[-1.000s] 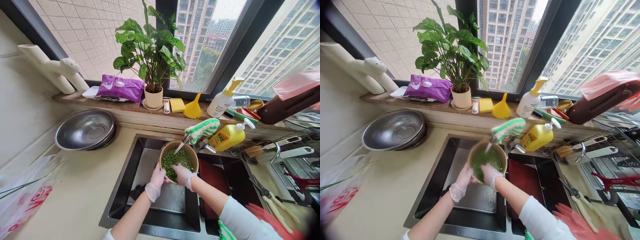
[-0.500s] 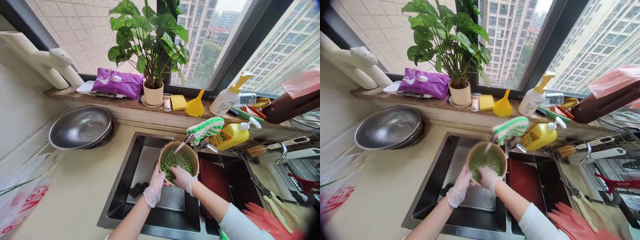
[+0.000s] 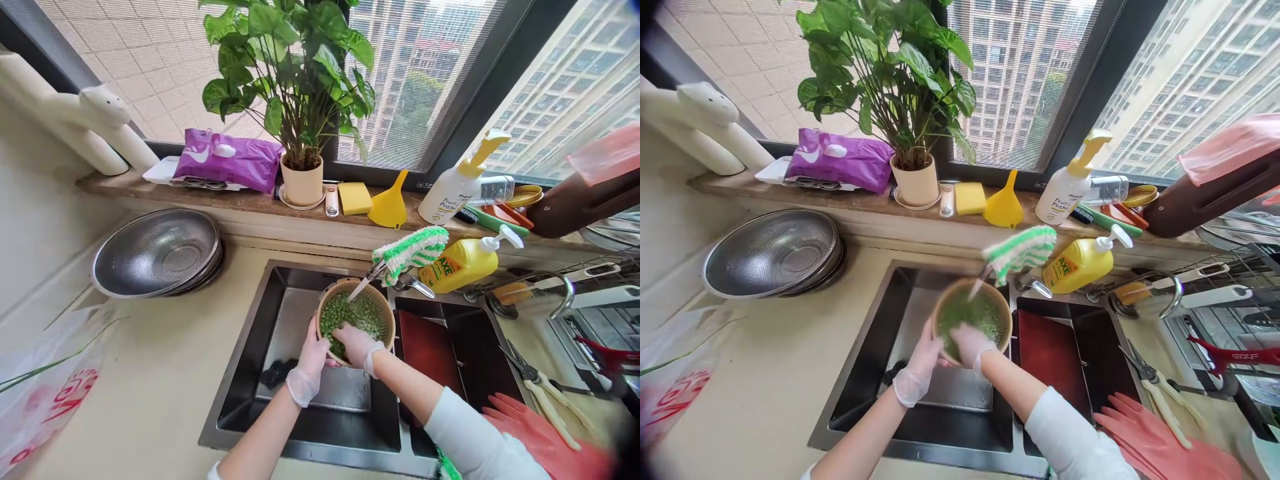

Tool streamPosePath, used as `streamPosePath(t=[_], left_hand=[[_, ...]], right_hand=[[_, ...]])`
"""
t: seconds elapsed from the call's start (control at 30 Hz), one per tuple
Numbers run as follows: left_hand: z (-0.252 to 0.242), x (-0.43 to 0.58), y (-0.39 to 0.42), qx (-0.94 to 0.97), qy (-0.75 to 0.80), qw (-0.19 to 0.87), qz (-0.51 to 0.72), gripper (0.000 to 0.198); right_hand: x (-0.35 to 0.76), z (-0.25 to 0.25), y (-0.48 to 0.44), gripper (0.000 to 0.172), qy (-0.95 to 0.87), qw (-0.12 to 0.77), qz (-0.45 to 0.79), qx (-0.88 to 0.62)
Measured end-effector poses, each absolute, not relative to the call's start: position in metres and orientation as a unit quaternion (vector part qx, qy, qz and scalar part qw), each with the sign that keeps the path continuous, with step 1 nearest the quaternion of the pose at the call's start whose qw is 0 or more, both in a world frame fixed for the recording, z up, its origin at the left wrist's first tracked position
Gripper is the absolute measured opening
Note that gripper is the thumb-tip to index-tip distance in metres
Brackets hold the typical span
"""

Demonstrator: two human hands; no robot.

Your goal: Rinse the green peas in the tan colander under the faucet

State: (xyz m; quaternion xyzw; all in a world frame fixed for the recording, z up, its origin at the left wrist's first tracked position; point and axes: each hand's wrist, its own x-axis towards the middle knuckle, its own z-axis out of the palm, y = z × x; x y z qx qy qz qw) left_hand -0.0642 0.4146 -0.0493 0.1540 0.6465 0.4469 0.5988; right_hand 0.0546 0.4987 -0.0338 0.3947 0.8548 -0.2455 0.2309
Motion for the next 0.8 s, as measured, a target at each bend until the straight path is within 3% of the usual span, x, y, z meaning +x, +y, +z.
streamPosePath(t=[0.03, 0.1, 0.23, 0.27, 0.4, 0.53, 0.67, 0.8], left_hand=[[-0.051, -0.064, 0.413, 0.160, 0.649, 0.598, 0.442, 0.077], [-0.053, -0.065, 0.411, 0.180, 0.653, 0.592, 0.436, 0.078], [-0.054, -0.069, 0.412, 0.199, 0.651, 0.585, 0.442, 0.080], [-0.054, -0.070, 0.412, 0.194, 0.651, 0.586, 0.442, 0.081], [-0.053, -0.075, 0.412, 0.182, 0.647, 0.587, 0.451, 0.081], [-0.057, -0.077, 0.410, 0.176, 0.646, 0.589, 0.452, 0.082], [-0.072, -0.076, 0.411, 0.167, 0.638, 0.596, 0.458, 0.082], [-0.095, -0.078, 0.410, 0.161, 0.646, 0.595, 0.450, 0.082]], right_hand=[[0.049, -0.034, 0.500, 0.028, 0.858, 0.215, -0.243, 0.397], [0.040, -0.033, 0.508, 0.031, 0.858, 0.182, -0.223, 0.426], [0.037, -0.037, 0.516, 0.077, 0.859, 0.141, -0.217, 0.442], [0.040, -0.039, 0.515, 0.079, 0.871, 0.143, -0.230, 0.409], [0.061, -0.041, 0.508, 0.058, 0.906, 0.221, -0.235, 0.273], [0.069, -0.039, 0.507, 0.043, 0.852, 0.280, -0.154, 0.414], [0.048, -0.046, 0.502, 0.041, 0.840, 0.276, -0.191, 0.427], [0.033, -0.065, 0.508, 0.053, 0.835, 0.228, -0.208, 0.456]])
